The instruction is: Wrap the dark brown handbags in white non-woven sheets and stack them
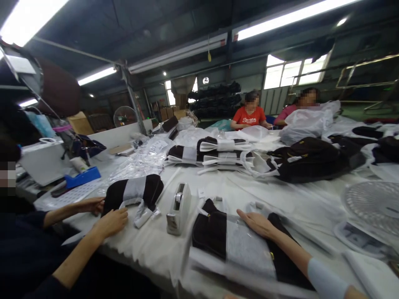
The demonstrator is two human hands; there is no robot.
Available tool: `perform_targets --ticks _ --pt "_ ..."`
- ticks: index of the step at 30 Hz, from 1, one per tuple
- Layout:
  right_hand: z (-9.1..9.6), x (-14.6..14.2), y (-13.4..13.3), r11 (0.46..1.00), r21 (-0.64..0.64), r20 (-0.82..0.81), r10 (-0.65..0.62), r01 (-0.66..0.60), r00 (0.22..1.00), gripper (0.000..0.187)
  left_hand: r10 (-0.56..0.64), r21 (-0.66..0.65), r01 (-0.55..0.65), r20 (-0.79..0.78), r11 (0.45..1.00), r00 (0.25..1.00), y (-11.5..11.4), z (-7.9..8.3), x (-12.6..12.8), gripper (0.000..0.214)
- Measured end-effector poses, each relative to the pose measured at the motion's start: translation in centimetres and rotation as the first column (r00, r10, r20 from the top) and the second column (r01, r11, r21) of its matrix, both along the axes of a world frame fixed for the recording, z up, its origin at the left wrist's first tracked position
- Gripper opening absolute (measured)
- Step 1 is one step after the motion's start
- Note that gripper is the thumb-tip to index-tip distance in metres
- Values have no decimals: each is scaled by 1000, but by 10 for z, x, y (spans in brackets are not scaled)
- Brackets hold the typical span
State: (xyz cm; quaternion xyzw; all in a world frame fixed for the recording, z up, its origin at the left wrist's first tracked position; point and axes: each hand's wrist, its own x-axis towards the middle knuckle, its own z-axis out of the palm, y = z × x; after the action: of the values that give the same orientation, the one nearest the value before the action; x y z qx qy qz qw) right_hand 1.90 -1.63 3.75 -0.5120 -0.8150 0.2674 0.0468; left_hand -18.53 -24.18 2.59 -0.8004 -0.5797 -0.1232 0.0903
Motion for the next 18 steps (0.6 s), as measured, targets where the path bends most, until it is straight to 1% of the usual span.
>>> perform_targets --ticks 3,4,5,6,7,8,9,10,11,12,13,14,15,16,17,18 --pt "-1 1 5 998 59 -89 35 -30 995 69 100 -47 -97 77 994 992 5 10 -45 59" --pt "-1 2 4 997 65 -115 41 -34 993 66 121 -55 -116 94 992 988 9 15 -60 58" --pt "-1 4 3 997 69 -137 41 -32 990 63 146 -86 -134 142 987 979 13 20 -75 55" --pt "0 7 1 997 72 -160 36 -25 986 62 191 -170 -150 265 974 945 17 25 -90 51" --pt "1 11 -1 997 76 -185 22 -8 983 61 293 -318 -148 475 936 830 21 30 -104 46" --pt "2 15 -4 997 79 -215 2 15 977 61 459 -505 -88 680 858 571 25 36 -117 39" --pt "5 21 -6 996 80 -251 -22 43 968 61 652 -669 43 735 742 188 29 40 -129 26" --pt "9 27 -9 994 78 -292 -47 73 955 62 780 -748 222 604 625 -161 33 44 -139 10" --pt "13 33 -12 991 77 -334 -74 105 940 62 835 -754 376 418 538 -358 37 47 -148 21" --pt "19 39 -15 987 81 -376 -101 141 921 63 861 -741 468 300 481 -411 41 49 -154 40" --pt "27 44 -19 979 93 -409 -129 182 903 64 888 -735 514 277 442 -368 45 49 -158 52" --pt "36 48 -23 967 115 -429 -158 228 889 64 903 -732 531 329 428 -275 49 47 -160 58" --pt "45 51 -27 948 144 -438 -196 284 877 64 895 -718 541 404 439 -190 52 45 -160 61" --pt "56 53 -30 923 179 -439 -234 340 867 64 863 -705 527 492 474 -117 56 42 -158 61" --pt "68 54 -33 892 224 -438 -267 392 859 64 818 -702 480 572 526 -58 60 39 -155 59" --pt "79 55 -35 854 288 -440 -284 434 852 63 762 -697 409 647 589 5 64 35 -150 54"
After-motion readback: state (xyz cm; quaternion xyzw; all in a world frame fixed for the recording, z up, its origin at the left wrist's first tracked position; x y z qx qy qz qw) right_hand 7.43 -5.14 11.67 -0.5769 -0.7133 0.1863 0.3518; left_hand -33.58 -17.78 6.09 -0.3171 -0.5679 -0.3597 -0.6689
